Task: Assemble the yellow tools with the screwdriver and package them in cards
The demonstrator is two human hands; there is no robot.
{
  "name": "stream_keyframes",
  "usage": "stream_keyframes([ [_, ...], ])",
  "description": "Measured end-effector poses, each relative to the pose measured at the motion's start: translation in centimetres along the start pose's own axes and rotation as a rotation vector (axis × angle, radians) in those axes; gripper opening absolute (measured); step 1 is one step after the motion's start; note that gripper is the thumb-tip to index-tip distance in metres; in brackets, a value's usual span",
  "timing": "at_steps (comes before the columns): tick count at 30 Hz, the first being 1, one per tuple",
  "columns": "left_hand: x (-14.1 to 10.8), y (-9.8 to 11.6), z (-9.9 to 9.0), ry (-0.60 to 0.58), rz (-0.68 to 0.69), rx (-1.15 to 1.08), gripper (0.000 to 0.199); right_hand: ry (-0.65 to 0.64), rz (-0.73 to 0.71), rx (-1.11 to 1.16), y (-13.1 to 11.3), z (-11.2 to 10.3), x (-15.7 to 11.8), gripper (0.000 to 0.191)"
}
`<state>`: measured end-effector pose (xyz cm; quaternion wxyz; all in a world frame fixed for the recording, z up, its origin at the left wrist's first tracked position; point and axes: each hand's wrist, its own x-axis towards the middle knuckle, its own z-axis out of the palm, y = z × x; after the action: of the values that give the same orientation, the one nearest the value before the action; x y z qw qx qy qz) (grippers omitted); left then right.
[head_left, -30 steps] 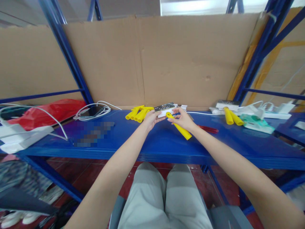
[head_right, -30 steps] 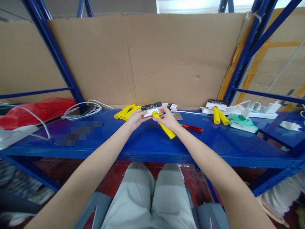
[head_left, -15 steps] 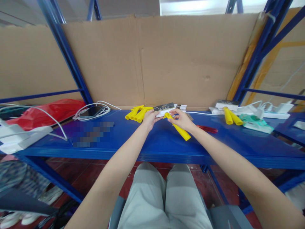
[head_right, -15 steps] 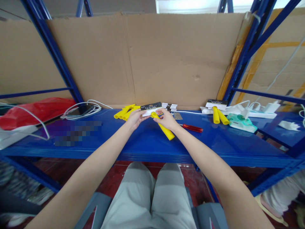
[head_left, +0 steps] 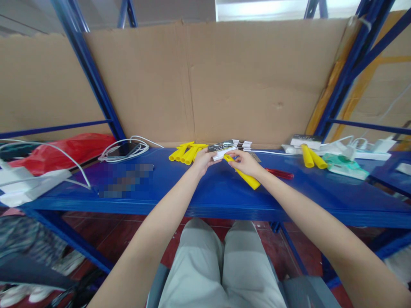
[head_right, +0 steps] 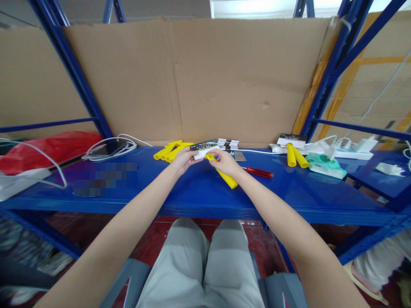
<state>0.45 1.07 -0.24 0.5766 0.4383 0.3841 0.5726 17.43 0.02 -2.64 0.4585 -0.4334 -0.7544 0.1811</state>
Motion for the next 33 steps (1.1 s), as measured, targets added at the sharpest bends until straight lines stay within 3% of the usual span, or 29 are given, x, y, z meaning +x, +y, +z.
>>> stream_keyframes([
  [5, 0.4, -0.2, -0.2, -0.001, -0.038, 0.054, 0.04, -0.105, -0.082, -0.13, -0.7, -0.1, -0.3, 0.037],
  [9, 0.3, -0.4, 0.0, 0.008, -0.021, 0.103, 0.04, -0.132, -0.147, -0.392, -1.5, 0.2, -0.6, 0.048],
  [14, -0.1, -0.6, 0.1, 0.0, 0.013, 0.132, 0.04, -0.218, -0.129, -0.593, -2.6, 0.6, -1.0, 0.062],
  [20, -0.2, -0.5, 0.2, 0.002, -0.003, 0.177, 0.036, -0.211, -0.117, -0.666, -2.6, -0.1, 0.1, 0.057],
  [25, -0.3, -0.3, 0.1, 0.118, -0.038, 0.239, 0.05, -0.098, 0.007, -0.76, -2.5, -4.2, 2.9, 0.057],
  [29, -0.4, -0.1, 0.1, 0.137, -0.044, 0.253, 0.045, -0.014, 0.21, -0.935, -1.6, -9.7, 4.9, 0.058],
  [33, -0.7, -0.1, 0.4, 0.132, -0.054, 0.313, 0.044, 0.063, 0.468, -1.056, 0.8, -14.7, 5.1, 0.058],
])
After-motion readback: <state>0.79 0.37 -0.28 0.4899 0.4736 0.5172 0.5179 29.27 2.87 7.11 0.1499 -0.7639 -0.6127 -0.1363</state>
